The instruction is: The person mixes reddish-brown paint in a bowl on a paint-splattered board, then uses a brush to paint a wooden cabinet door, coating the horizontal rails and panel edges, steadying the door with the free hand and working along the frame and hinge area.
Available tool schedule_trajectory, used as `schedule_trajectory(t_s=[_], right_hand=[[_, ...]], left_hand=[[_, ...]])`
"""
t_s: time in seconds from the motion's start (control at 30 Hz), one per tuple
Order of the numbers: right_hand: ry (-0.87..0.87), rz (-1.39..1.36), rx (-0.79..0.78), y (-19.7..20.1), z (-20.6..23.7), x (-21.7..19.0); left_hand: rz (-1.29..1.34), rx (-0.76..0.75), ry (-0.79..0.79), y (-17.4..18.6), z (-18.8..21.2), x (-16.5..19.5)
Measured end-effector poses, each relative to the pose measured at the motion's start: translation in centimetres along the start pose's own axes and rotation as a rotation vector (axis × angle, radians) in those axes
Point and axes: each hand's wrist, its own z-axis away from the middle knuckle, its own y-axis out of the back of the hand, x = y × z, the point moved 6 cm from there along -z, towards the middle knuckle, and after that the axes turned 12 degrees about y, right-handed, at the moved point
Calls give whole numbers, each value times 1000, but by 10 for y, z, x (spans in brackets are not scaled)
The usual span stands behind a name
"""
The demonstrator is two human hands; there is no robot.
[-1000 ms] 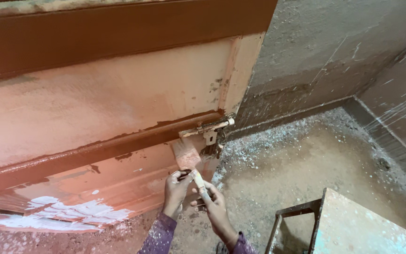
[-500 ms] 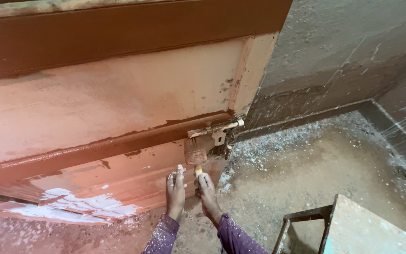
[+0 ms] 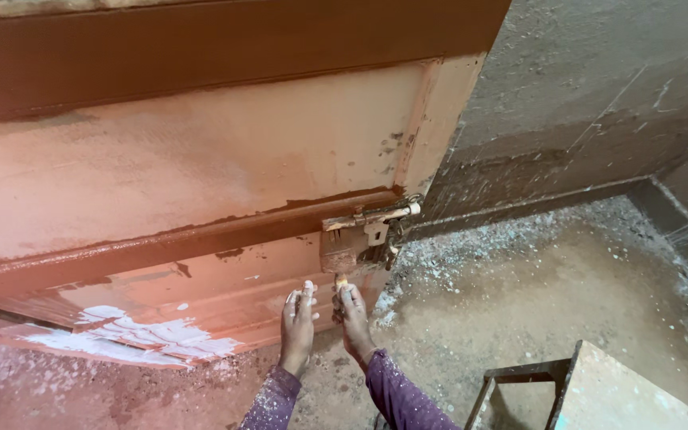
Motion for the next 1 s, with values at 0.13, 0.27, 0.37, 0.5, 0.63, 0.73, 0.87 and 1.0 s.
schedule_trajectory(t_s=[0.13,0.27,0.37,0.5,0.63,0.73,0.87,1.0], right_hand=[[1,-58,36,6,-9,1],[34,-31,43,11,-14,0],[70,-13,19,10,-17,-2],[73,8,-24,9,-19,-2],[82,-26,-82,7,-21,-3],[70,-10,-87,10,-23,-3],[73,31,-91,13,-26,-4],[138,-16,-61,18,-32,-10]], left_hand=[[7,5,-9,-1,-2,-2],[8,15,-6,0,-6,-2],[0,22,6,0,-8,-4],[2,21,20,-1,-9,-6],[26,25,25,-2,-9,-7],[16,32,25,-1,-9,-6],[31,46,31,1,-9,-7],[33,61,30,0,-10,-8]])
